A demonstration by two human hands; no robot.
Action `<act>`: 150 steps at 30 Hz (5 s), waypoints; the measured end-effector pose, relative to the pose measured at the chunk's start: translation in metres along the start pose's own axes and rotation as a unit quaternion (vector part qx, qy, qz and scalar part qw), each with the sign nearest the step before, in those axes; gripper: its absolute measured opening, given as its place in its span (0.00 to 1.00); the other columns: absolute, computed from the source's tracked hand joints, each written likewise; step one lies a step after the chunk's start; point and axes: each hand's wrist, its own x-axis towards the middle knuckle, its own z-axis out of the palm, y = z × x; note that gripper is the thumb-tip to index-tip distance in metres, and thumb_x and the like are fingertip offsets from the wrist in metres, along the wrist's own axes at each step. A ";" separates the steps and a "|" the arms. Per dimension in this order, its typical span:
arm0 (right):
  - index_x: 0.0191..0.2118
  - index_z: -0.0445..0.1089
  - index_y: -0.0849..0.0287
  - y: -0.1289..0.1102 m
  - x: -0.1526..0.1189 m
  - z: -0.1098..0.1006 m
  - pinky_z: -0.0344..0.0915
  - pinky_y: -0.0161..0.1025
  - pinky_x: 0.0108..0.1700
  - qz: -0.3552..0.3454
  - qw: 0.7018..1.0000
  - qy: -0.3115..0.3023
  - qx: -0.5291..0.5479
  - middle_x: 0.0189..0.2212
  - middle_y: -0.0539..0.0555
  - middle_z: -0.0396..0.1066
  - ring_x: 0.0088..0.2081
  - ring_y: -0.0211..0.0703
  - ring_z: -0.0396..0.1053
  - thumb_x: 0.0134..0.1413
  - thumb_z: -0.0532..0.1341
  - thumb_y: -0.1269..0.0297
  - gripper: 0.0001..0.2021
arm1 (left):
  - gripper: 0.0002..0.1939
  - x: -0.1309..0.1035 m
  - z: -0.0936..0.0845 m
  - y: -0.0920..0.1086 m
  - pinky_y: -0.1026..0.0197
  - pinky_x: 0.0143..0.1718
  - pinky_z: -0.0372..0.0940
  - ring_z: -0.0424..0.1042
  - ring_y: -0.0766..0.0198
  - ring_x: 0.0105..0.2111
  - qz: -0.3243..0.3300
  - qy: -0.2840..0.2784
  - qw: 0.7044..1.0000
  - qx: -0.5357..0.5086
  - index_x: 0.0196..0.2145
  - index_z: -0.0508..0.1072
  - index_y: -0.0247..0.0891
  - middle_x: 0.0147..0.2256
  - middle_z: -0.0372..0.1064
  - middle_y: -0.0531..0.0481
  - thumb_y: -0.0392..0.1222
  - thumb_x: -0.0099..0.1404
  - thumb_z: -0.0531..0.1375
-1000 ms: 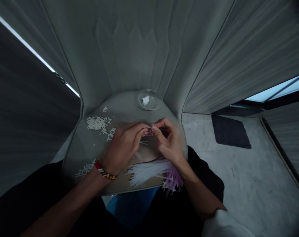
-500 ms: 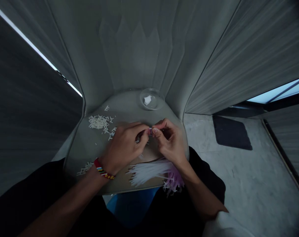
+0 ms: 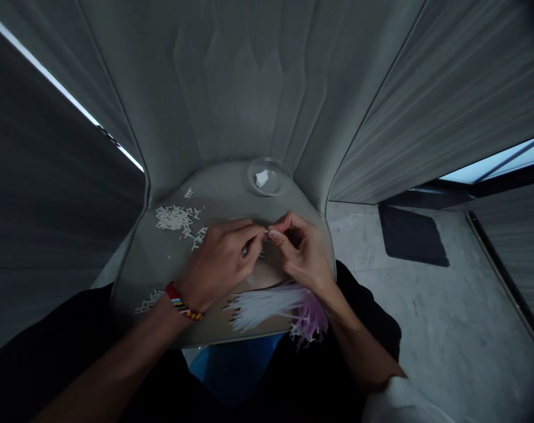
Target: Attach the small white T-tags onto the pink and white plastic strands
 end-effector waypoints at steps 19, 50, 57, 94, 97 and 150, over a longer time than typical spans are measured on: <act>0.33 0.69 0.58 0.005 0.001 0.000 0.61 0.35 0.32 -0.003 1.000 -0.023 -0.004 0.28 0.49 0.71 0.29 0.37 0.66 0.62 0.66 0.60 0.09 | 0.10 -0.001 0.000 0.003 0.58 0.36 0.62 0.70 0.63 0.32 -0.016 -0.033 0.999 0.012 0.36 0.74 0.36 0.30 0.69 0.51 0.33 0.72 0.54; 0.40 0.72 0.58 -0.002 0.002 0.001 0.68 0.36 0.33 0.038 0.999 -0.017 0.001 0.30 0.51 0.76 0.30 0.38 0.73 0.64 0.63 0.59 0.07 | 0.07 0.007 -0.009 0.000 0.61 0.35 0.61 0.70 0.67 0.29 -0.048 0.012 0.999 0.014 0.35 0.76 0.40 0.30 0.73 0.56 0.32 0.69 0.59; 0.37 0.73 0.58 0.000 0.001 -0.003 0.67 0.35 0.35 -0.017 0.994 -0.028 -0.108 0.30 0.50 0.76 0.30 0.37 0.72 0.64 0.62 0.63 0.05 | 0.09 0.004 -0.007 -0.003 0.59 0.37 0.63 0.72 0.63 0.33 -0.023 0.001 0.999 0.039 0.37 0.77 0.38 0.31 0.72 0.51 0.34 0.70 0.56; 0.45 0.76 0.58 0.005 0.000 0.006 0.58 0.36 0.29 0.034 0.996 -0.064 -0.046 0.26 0.49 0.68 0.26 0.37 0.61 0.69 0.56 0.58 0.14 | 0.09 0.001 -0.005 -0.006 0.57 0.39 0.67 0.74 0.61 0.36 -0.029 0.045 0.996 0.074 0.42 0.79 0.42 0.36 0.75 0.49 0.40 0.71 0.58; 0.45 0.76 0.57 0.005 0.000 0.006 0.59 0.36 0.30 0.023 0.996 -0.056 -0.065 0.26 0.49 0.68 0.26 0.37 0.62 0.69 0.56 0.59 0.13 | 0.09 0.000 -0.005 -0.006 0.56 0.41 0.68 0.75 0.60 0.37 -0.029 0.035 0.997 0.070 0.43 0.79 0.42 0.37 0.76 0.49 0.40 0.71 0.58; 0.41 0.79 0.58 -0.006 -0.002 -0.010 0.59 0.34 0.35 -0.050 0.956 -0.100 -0.269 0.29 0.49 0.78 0.28 0.35 0.70 0.69 0.57 0.66 0.12 | 0.10 0.001 -0.007 -0.012 0.54 0.37 0.66 0.72 0.59 0.36 0.076 -0.029 0.986 0.148 0.39 0.77 0.39 0.33 0.73 0.48 0.35 0.72 0.55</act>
